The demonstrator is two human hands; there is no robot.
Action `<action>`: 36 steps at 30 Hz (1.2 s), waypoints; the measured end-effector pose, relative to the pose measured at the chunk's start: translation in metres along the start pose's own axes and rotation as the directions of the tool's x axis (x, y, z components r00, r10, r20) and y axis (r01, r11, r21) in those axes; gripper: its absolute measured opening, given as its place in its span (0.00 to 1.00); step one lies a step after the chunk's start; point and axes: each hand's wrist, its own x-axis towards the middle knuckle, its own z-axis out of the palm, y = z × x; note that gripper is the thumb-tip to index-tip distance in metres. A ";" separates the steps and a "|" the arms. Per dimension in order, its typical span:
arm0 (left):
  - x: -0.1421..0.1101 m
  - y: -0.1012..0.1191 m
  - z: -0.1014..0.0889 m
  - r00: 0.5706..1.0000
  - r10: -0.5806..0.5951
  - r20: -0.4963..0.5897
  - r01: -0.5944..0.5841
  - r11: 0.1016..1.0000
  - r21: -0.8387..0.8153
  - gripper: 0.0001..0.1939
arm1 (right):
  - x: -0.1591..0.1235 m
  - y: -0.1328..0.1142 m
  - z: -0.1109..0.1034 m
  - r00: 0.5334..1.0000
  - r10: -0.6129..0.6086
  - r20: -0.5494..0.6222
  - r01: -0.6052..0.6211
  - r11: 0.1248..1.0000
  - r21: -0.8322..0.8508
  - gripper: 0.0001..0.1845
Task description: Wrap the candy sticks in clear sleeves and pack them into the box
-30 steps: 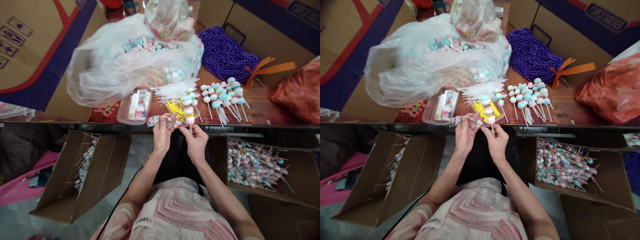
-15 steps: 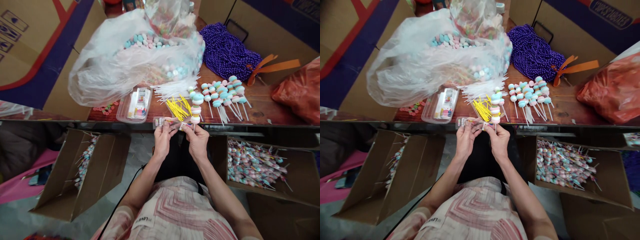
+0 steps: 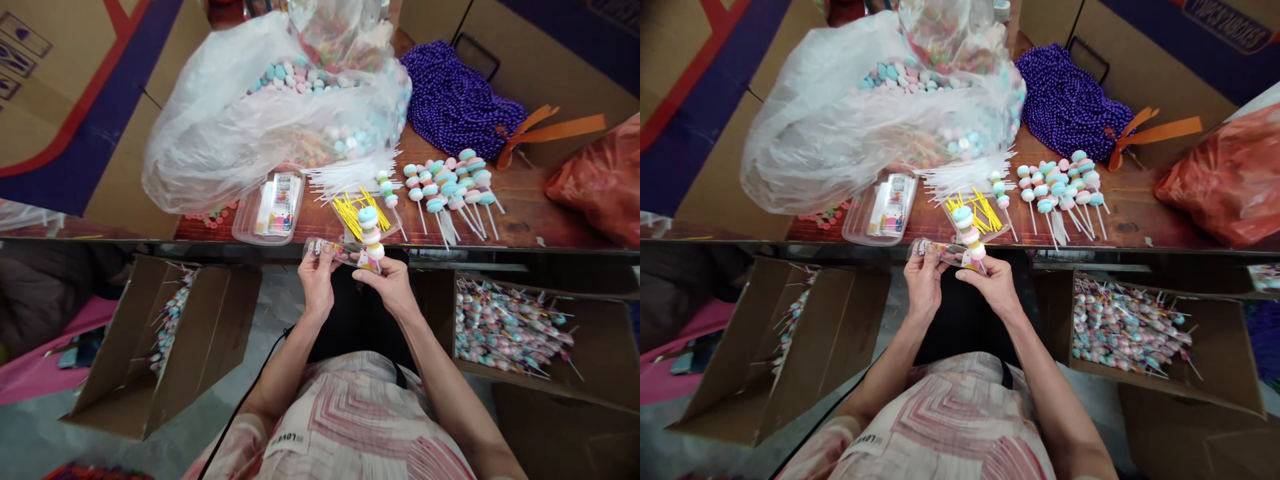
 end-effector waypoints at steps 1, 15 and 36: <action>-0.001 0.000 0.000 1.000 -0.013 0.007 0.013 1.000 0.010 0.23 | 0.001 0.001 0.001 1.000 -0.003 -0.012 0.003 1.000 -0.006 0.12; 0.000 0.003 -0.003 0.996 -0.066 -0.057 0.065 0.998 -0.024 0.23 | 0.002 -0.003 0.006 0.998 -0.054 -0.013 0.053 0.997 -0.064 0.18; 0.012 0.024 -0.005 0.973 -0.160 -0.164 0.136 0.979 -0.152 0.26 | -0.023 -0.007 -0.023 0.961 -0.178 -0.210 0.104 0.941 -0.322 0.11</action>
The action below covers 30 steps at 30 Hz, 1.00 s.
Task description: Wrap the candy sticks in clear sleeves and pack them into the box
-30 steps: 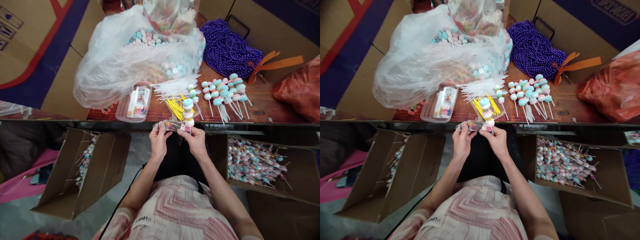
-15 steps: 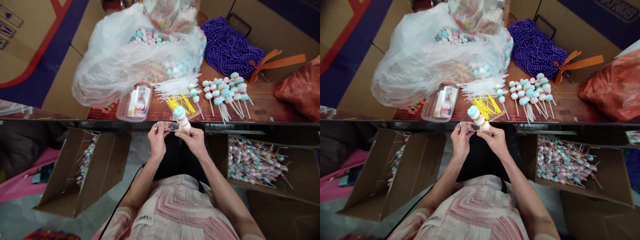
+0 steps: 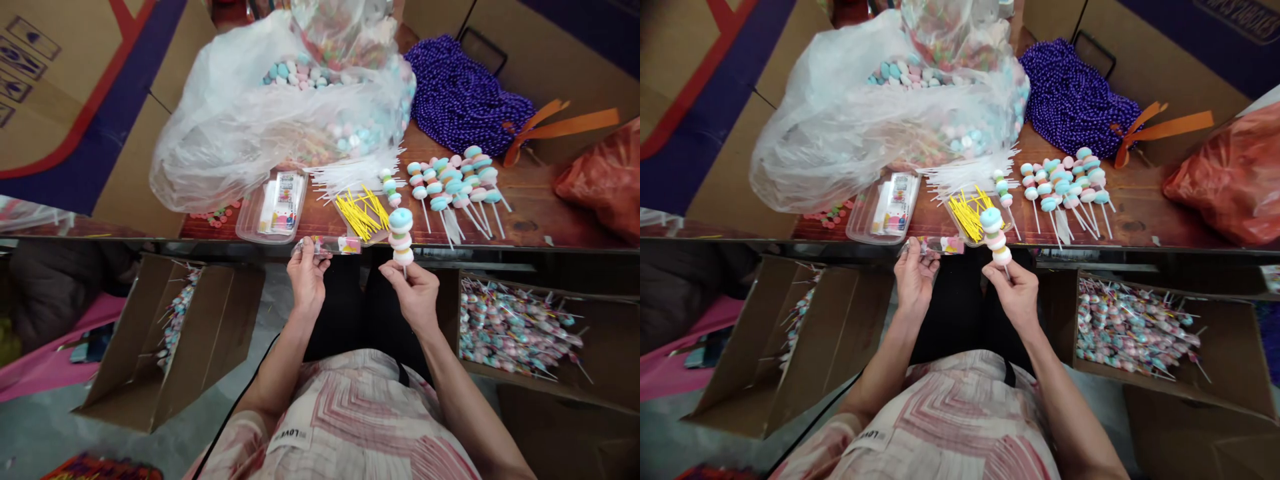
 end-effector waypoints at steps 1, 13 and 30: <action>0.002 0.002 -0.001 1.000 -0.004 0.000 0.004 1.000 -0.001 0.26 | -0.004 0.000 -0.005 1.000 -0.017 0.006 0.017 0.999 -0.042 0.11; 0.004 0.004 -0.001 0.998 -0.008 0.062 0.004 0.997 0.075 0.23 | -0.020 0.004 -0.029 0.980 -0.151 0.129 0.178 0.954 -0.241 0.16; 0.010 -0.004 -0.007 0.937 0.188 0.294 -0.242 0.957 0.160 0.22 | -0.014 0.003 -0.047 0.938 -0.088 0.334 0.221 0.897 -0.383 0.21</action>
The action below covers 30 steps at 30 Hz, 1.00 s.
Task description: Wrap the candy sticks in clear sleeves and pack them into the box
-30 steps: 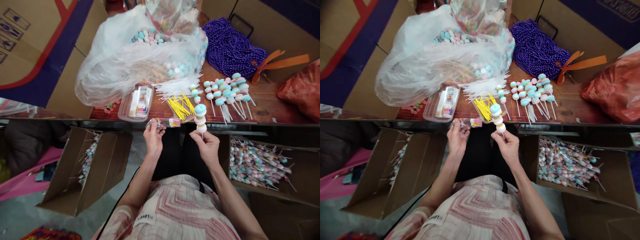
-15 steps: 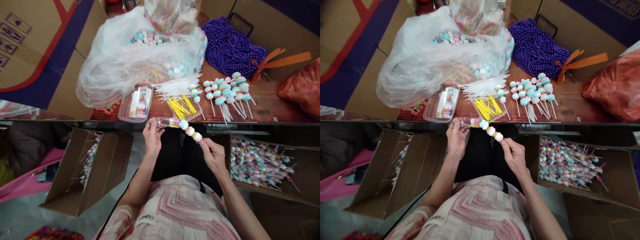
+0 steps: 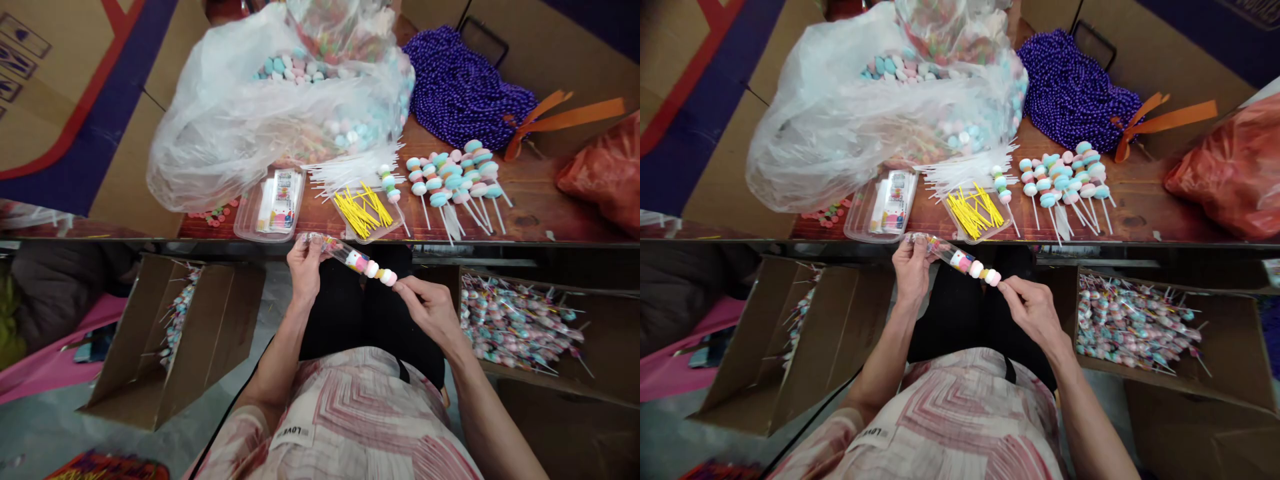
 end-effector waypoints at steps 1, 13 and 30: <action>-0.001 -0.002 0.000 1.000 0.002 0.006 -0.002 1.000 0.002 0.21 | 0.001 -0.001 0.003 1.000 0.008 0.000 -0.008 1.000 0.005 0.21; -0.015 -0.005 0.009 0.992 -0.126 -0.010 0.125 0.989 -0.084 0.22 | 0.007 -0.020 0.024 0.996 0.069 -0.049 -0.069 0.998 -0.005 0.17; -0.022 -0.007 0.016 0.944 -0.290 0.155 0.311 0.941 -0.131 0.24 | 0.009 -0.021 0.048 0.925 0.304 0.230 -0.378 0.800 0.465 0.21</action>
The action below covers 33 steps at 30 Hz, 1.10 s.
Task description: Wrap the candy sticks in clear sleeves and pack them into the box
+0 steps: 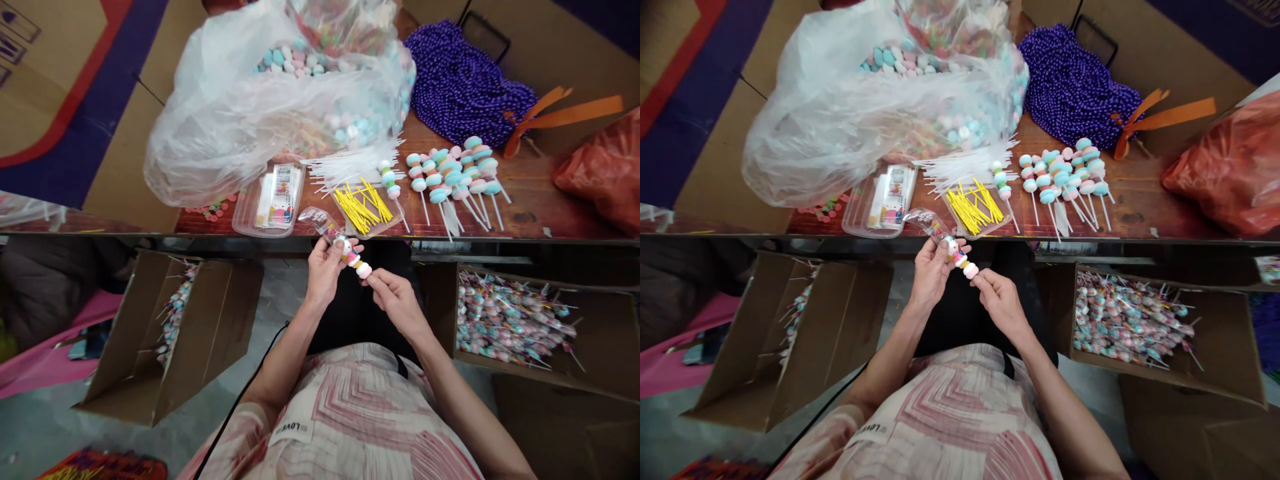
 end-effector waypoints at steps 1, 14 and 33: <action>0.001 0.000 -0.001 1.000 0.000 -0.009 0.000 1.000 0.008 0.24 | -0.001 -0.001 0.002 0.999 -0.036 -0.023 0.034 0.997 -0.068 0.20; 0.004 -0.003 0.000 0.999 0.031 0.015 -0.031 0.999 -0.018 0.23 | -0.003 -0.001 0.015 0.989 -0.106 -0.100 0.090 0.984 -0.154 0.17; -0.007 -0.004 0.001 0.987 -0.112 0.116 0.109 0.993 0.036 0.23 | 0.015 -0.006 0.028 0.956 -0.232 -0.178 0.181 0.948 -0.264 0.17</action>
